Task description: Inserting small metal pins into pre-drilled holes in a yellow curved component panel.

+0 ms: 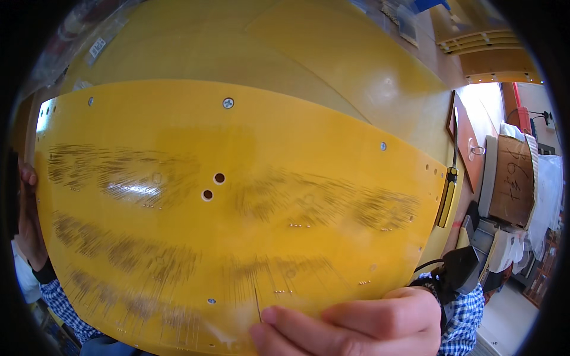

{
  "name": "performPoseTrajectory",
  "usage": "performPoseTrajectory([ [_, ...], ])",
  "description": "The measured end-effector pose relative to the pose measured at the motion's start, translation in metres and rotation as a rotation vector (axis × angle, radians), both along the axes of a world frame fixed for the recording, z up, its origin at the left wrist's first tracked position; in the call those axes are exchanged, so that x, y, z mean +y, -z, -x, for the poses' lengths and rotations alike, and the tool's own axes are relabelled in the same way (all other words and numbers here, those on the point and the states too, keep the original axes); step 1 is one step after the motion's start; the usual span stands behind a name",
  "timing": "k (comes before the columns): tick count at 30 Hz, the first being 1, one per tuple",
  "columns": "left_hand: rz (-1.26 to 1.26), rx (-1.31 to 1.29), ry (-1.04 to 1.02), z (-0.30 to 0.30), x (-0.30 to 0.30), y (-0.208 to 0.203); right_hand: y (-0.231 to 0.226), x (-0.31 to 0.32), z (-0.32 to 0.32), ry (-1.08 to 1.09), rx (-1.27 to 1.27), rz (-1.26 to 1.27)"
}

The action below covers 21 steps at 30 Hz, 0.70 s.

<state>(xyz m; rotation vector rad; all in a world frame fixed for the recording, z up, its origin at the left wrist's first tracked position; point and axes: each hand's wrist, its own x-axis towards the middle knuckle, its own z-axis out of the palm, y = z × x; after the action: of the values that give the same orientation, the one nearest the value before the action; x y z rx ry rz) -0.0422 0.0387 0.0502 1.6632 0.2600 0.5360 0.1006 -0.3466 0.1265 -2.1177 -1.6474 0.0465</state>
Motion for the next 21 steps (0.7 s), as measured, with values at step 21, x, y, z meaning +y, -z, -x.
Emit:
performPoseTrajectory([
  [21, -0.005, 0.016, 0.04, 0.0, 0.001, -0.002, 0.022, -0.001, 0.012, 0.125, -0.399, -0.037],
])
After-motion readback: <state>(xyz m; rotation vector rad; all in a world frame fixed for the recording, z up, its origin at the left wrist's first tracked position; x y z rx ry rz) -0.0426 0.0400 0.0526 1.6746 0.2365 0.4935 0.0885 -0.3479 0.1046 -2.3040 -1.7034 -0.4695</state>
